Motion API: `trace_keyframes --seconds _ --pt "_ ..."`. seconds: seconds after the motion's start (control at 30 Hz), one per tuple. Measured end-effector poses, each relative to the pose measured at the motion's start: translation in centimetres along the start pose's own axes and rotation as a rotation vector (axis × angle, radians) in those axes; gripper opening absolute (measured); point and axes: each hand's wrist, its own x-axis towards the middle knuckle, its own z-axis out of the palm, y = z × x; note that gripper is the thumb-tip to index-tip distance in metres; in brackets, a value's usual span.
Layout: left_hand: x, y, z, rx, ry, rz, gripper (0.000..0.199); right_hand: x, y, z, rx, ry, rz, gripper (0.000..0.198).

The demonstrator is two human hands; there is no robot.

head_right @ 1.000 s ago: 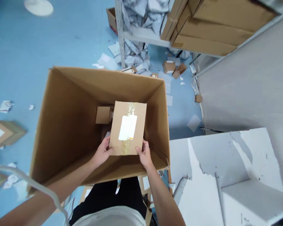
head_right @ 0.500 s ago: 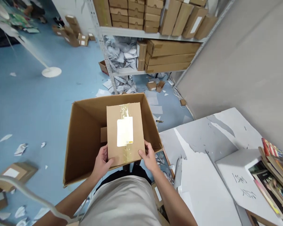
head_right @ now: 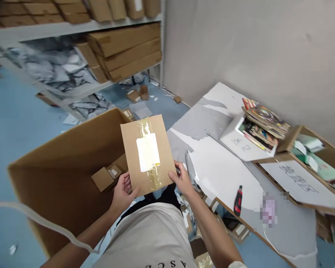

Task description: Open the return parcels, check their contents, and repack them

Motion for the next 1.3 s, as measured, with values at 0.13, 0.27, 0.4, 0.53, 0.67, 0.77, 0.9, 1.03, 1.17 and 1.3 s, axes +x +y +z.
trace_keyframes --seconds 0.13,0.27,0.4,0.53,0.67,0.77,0.9,1.03,1.17,1.3 --pt "1.6 0.5 5.5 0.065 -0.215 0.021 0.061 -3.4 0.7 -5.4 0.076 0.214 0.02 0.043" --pt "3.2 0.5 12.8 0.124 -0.425 0.051 0.063 -6.9 2.5 -11.1 0.12 0.427 0.023 0.044" --pt "4.7 -0.1 20.8 0.154 -0.622 0.061 0.063 -9.7 4.7 -16.7 0.165 0.61 0.044 0.045" --pt "6.2 -1.1 28.5 0.173 -0.783 0.048 0.066 -11.3 7.0 -21.4 0.205 0.75 0.084 0.047" --pt "7.7 -2.3 33.8 0.204 -0.905 0.026 0.066 -11.9 9.1 -24.2 0.246 0.859 0.137 0.049" --pt "8.6 -3.0 35.7 0.231 -0.946 0.008 0.065 -11.7 10.3 -25.3 0.273 0.886 0.154 0.048" --pt "9.3 -3.1 36.7 0.263 -0.976 -0.012 0.064 -11.2 11.2 -26.3 0.271 0.925 0.183 0.047" --pt "9.4 -2.4 37.0 0.299 -0.992 -0.014 0.067 -11.0 11.4 -26.7 0.269 0.939 0.188 0.047" --pt "10.7 -1.9 36.9 0.331 -1.051 -0.017 0.063 -10.9 11.4 -26.5 0.295 0.965 0.179 0.054" --pt "14.7 -1.1 39.1 0.352 -0.978 -0.006 0.056 -11.9 11.5 -25.3 0.316 1.032 0.2 0.061"
